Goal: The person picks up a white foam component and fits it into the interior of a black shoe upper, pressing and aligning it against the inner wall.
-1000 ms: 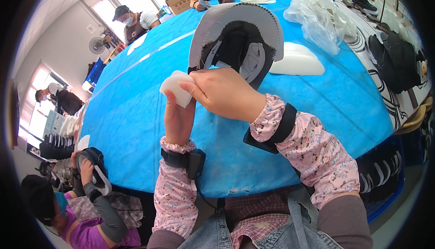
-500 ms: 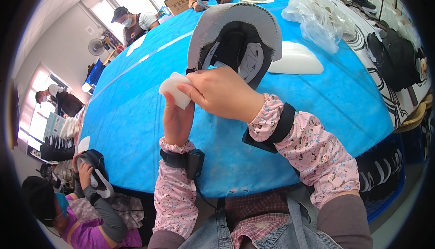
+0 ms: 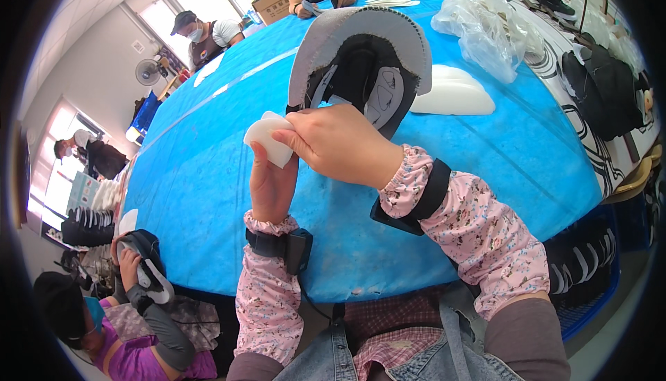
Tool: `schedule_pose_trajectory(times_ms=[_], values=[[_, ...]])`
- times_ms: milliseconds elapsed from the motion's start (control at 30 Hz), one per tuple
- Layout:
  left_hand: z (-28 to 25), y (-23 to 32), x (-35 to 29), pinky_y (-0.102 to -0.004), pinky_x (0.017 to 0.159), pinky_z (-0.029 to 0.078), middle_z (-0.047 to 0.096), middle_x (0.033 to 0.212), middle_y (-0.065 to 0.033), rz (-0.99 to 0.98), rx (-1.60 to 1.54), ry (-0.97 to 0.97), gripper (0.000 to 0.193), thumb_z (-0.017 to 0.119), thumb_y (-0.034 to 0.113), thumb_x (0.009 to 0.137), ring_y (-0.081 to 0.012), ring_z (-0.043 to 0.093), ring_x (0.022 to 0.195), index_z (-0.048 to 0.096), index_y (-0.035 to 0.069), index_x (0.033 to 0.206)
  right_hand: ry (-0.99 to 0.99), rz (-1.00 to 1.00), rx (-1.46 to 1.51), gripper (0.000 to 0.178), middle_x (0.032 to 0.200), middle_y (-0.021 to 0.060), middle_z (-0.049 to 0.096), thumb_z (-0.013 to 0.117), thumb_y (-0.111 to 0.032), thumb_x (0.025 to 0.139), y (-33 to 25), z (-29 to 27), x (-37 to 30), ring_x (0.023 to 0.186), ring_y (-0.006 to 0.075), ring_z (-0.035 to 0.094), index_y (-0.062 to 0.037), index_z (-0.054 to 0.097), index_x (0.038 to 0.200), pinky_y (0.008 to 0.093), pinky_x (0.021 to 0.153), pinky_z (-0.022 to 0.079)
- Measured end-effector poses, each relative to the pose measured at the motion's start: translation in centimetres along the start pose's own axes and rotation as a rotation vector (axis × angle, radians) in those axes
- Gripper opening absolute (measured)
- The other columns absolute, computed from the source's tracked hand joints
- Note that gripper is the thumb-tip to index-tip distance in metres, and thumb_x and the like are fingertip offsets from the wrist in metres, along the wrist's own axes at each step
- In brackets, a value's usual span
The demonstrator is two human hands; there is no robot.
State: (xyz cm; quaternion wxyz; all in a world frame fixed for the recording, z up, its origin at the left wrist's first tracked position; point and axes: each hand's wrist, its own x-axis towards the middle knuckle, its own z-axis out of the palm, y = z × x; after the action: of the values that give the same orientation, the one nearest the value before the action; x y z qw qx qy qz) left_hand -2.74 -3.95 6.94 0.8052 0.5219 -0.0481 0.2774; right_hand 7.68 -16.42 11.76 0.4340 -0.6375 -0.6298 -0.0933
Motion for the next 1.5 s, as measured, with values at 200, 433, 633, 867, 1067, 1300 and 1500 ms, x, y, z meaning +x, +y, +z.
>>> schedule_pose_trajectory(times_ms=[200,433,633,867,1067,1300,1500], values=[[-0.2,0.0,0.1,-0.0364,0.1,0.028,0.041,0.126,-0.0104,0.074,0.537,-0.058,0.053,0.051,0.03,0.088,-0.0232,0.037,0.119,0.033,0.001,0.129,0.111,-0.015,0.027,0.029,0.066,0.0152,0.056,0.045,-0.027,0.09,-0.1,-0.3,0.2,0.06,0.0329,0.055,-0.0033,0.058,0.08,0.038,0.053,0.043],[-0.9,-2.0,0.9,-0.0379,0.09,0.036,0.047,0.116,-0.0147,0.427,1.152,-0.152,0.053,0.066,0.019,0.075,-0.0299,0.046,0.106,0.046,0.004,0.122,0.081,-0.125,0.13,0.026,0.067,0.0153,0.055,0.047,-0.024,0.089,-1.2,-0.2,-0.4,0.06,0.032,0.054,-0.0018,0.059,0.083,0.0372,0.053,0.042],[-0.4,-1.4,1.2,-0.0345,0.083,0.04,0.047,0.103,-0.0136,0.424,1.294,-0.007,0.052,0.061,0.014,0.072,-0.0274,0.047,0.095,0.047,0.004,0.122,0.003,-0.105,0.036,0.026,0.061,0.0134,0.053,0.049,-0.022,0.087,-1.9,-2.6,-2.4,0.055,0.0307,0.052,-0.003,0.056,0.071,0.0366,0.049,0.04],[2.6,-0.2,0.5,-0.0405,0.071,0.042,0.049,0.094,-0.0144,0.368,1.628,0.03,0.031,0.056,0.012,0.071,-0.0317,0.049,0.087,0.052,0.0,0.099,0.077,0.261,-0.036,0.031,0.053,0.0145,0.049,0.053,-0.022,0.083,1.7,-2.3,-5.1,0.048,0.0324,0.049,-0.0022,0.053,0.06,0.0362,0.044,0.036],[2.2,-0.9,0.8,-0.0401,0.057,0.042,0.052,0.085,-0.0146,0.427,1.709,0.127,0.014,0.053,0.016,0.083,-0.034,0.053,0.072,0.051,0.002,0.083,0.186,0.22,-0.061,0.03,0.051,0.0172,0.04,0.054,-0.018,0.083,3.0,-0.2,-5.1,0.043,0.0306,0.032,0.0017,0.049,0.061,0.0348,0.04,0.029],[1.2,-2.5,0.5,-0.0405,0.064,0.043,0.05,0.099,-0.0209,0.437,1.306,0.187,0.017,0.046,0.013,0.089,-0.0383,0.052,0.079,0.054,-0.001,0.094,0.195,0.294,-0.078,0.032,0.051,0.0155,0.043,0.054,-0.02,0.083,1.7,-0.9,-4.8,0.043,0.0295,0.041,0.0009,0.049,0.058,0.0355,0.041,0.032],[0.8,-3.1,0.4,-0.0402,0.067,0.043,0.048,0.1,-0.0228,0.488,1.305,0.12,0.018,0.046,0.01,0.088,-0.0392,0.051,0.082,0.051,-0.005,0.097,0.16,0.305,-0.176,0.032,0.05,0.0146,0.042,0.053,-0.02,0.083,2.5,-1.3,-5.1,0.044,0.028,0.038,0.001,0.049,0.06,0.0349,0.042,0.032]])
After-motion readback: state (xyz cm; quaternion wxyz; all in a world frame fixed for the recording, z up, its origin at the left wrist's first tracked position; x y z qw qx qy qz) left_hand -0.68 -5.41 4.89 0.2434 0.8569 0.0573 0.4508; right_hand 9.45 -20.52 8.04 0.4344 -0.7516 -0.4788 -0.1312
